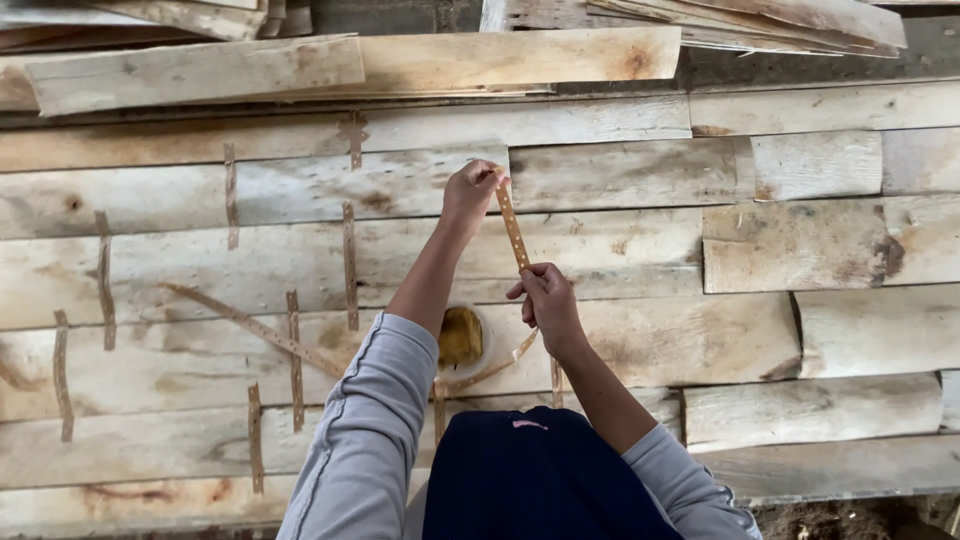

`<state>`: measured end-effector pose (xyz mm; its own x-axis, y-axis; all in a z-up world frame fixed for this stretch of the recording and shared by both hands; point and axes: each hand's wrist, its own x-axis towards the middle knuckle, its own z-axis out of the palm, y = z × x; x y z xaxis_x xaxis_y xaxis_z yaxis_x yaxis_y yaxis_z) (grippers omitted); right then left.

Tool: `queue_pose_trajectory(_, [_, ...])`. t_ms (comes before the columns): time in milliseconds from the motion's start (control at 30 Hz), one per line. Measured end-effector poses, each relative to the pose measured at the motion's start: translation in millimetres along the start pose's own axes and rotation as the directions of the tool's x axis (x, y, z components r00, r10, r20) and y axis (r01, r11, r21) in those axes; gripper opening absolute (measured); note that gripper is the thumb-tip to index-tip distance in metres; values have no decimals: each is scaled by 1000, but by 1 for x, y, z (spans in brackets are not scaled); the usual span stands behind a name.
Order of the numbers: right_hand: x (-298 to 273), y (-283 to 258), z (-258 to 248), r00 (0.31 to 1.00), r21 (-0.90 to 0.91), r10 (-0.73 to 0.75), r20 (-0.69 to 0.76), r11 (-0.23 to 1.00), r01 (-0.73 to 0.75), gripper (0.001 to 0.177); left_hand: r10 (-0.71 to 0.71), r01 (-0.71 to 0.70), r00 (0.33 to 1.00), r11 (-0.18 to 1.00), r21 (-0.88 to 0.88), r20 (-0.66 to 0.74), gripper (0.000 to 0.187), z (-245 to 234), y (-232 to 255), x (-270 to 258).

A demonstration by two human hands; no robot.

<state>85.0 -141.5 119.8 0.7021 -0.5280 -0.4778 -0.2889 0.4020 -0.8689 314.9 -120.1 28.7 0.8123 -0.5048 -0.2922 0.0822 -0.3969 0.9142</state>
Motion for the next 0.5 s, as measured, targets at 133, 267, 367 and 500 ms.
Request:
queue_pose_trajectory(133, [42, -4, 8, 999, -19, 31, -17, 999, -32, 20, 205, -198, 977, 974, 112, -57, 25, -1, 2, 34])
queue_pose_trajectory(267, [74, -4, 11, 997, -37, 68, -22, 997, -69, 21, 646, -533, 756, 700, 475, -103, 13, 10, -37, 74])
queue_pose_trajectory(367, [88, 2, 9, 996, -39, 87, -27, 995, -88, 22, 734, -573, 665, 619, 537, -138, 10, 15, -61, 89])
queue_pose_trajectory(500, [96, 16, 11, 993, -7, 117, -34, 993, -117, 21, 670, -516, 725, 682, 519, -161, 10, 16, -62, 85])
